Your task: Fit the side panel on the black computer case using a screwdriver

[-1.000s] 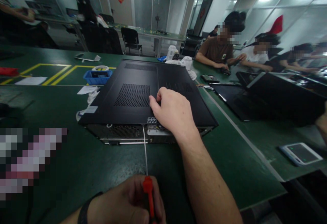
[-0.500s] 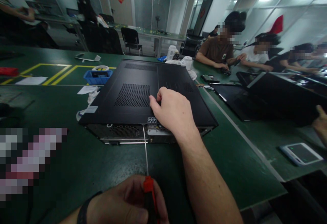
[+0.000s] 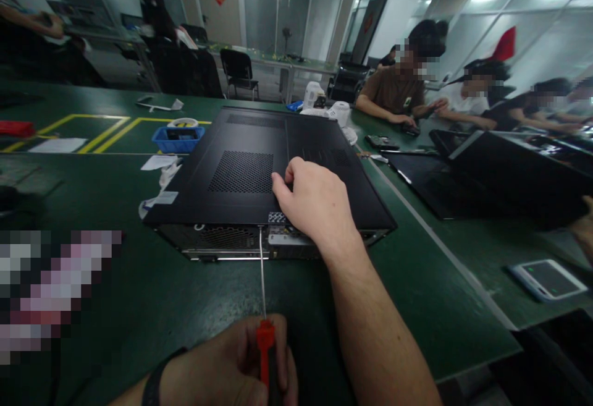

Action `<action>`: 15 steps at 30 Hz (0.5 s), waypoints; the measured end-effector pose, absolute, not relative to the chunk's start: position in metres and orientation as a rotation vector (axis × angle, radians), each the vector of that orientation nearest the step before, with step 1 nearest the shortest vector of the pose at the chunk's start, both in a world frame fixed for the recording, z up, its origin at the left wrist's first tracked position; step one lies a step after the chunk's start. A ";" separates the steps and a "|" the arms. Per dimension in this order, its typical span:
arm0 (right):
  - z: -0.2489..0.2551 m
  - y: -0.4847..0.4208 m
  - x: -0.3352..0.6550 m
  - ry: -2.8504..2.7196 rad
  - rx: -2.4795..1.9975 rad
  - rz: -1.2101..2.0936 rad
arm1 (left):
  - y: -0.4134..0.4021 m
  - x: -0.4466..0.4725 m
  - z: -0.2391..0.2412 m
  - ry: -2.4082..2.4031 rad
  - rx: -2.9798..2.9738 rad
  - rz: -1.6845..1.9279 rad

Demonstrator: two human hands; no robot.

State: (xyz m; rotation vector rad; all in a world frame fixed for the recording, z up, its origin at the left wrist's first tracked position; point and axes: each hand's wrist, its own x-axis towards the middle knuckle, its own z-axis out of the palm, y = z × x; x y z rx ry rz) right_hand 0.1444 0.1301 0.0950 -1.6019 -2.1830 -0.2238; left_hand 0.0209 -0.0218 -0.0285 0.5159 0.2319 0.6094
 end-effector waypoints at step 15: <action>0.095 0.130 0.144 -2.179 -1.602 -0.222 | -0.020 0.015 -0.020 0.190 0.506 0.551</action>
